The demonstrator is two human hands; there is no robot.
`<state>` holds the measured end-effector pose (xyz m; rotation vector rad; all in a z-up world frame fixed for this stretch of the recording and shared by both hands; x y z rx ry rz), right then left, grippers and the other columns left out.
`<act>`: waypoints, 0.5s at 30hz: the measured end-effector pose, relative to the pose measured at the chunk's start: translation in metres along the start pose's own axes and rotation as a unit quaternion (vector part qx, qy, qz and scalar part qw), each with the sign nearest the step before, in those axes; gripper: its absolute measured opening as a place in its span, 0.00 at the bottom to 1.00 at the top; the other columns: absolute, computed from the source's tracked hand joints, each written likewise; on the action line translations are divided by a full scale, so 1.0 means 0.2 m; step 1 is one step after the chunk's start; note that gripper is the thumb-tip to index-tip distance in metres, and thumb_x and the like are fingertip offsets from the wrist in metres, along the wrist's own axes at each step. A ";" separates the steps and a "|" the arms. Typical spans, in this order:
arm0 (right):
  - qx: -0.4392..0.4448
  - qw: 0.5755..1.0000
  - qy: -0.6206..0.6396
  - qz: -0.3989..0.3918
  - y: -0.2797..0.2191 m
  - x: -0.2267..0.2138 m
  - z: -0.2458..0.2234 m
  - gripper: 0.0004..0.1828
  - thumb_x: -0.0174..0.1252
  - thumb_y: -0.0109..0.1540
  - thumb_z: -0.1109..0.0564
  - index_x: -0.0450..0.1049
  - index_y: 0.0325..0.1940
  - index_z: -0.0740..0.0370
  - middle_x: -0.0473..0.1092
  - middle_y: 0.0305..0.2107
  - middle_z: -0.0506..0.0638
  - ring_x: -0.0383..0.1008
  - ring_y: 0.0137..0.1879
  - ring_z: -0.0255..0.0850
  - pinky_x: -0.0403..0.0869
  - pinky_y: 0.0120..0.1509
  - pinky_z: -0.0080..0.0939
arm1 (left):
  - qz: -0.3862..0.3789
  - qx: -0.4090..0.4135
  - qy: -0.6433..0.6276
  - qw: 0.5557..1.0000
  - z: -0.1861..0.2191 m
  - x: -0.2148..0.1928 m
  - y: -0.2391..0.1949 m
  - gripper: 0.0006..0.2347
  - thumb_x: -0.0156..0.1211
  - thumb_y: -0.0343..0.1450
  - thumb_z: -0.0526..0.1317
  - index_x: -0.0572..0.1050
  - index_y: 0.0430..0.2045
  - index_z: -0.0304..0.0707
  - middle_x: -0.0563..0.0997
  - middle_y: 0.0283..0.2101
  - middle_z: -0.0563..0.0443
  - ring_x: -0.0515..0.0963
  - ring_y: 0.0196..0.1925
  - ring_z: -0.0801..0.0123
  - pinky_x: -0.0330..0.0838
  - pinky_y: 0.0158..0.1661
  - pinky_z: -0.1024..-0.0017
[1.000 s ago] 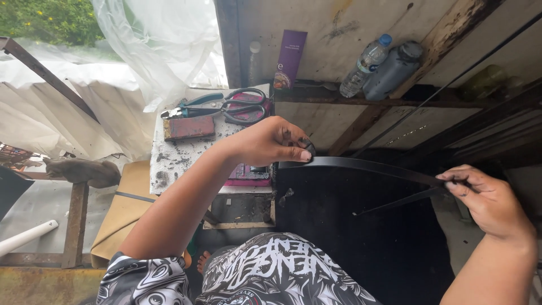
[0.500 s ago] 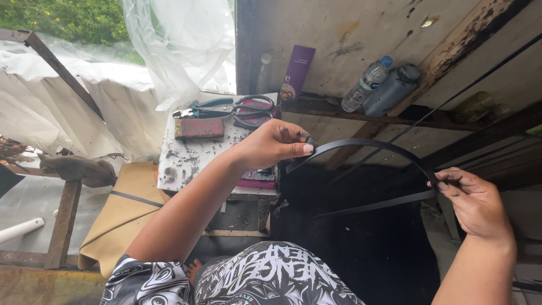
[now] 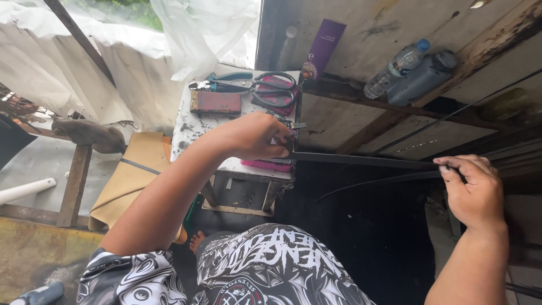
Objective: Applying dye to the edges of a leather strap using a manual applicator and hanging it on a line to dry.
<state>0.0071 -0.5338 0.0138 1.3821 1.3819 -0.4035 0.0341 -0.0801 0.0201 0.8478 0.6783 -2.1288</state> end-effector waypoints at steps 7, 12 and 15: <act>-0.039 0.995 -0.092 -0.016 -0.02 0.21 0.08 0.09 0.62 0.67 0.63 0.83 0.49 0.54 0.78 0.46 0.46 0.74 0.57 0.47 0.64 0.68 0.51 | 0.167 0.042 0.291 0.941 -0.16 0.11 0.04 0.09 0.66 0.71 0.51 0.82 0.26 0.51 0.82 0.27 0.59 0.78 0.36 0.61 0.62 0.45 0.61; -0.020 0.995 -0.089 -0.033 -0.04 0.33 0.10 0.09 0.62 0.67 0.61 0.83 0.49 0.52 0.78 0.46 0.43 0.73 0.58 0.45 0.62 0.71 0.50 | 0.216 0.089 0.338 0.912 -0.18 0.13 0.03 0.09 0.67 0.71 0.47 0.80 0.20 0.51 0.79 0.22 0.62 0.74 0.30 0.62 0.62 0.42 0.61; -0.001 0.995 -0.085 -0.044 -0.04 0.37 0.13 0.10 0.60 0.67 0.60 0.83 0.49 0.51 0.77 0.46 0.42 0.73 0.58 0.44 0.61 0.72 0.49 | 0.205 0.084 0.344 0.912 -0.17 0.13 0.04 0.12 0.65 0.73 0.43 0.78 0.17 0.49 0.77 0.19 0.63 0.70 0.27 0.64 0.61 0.41 0.62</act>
Point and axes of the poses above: each hand's wrist, its own y-axis towards the middle knuckle, its own x-axis out of the palm, z = x × y, the point moved 3 cm from there along y, towards the middle knuckle
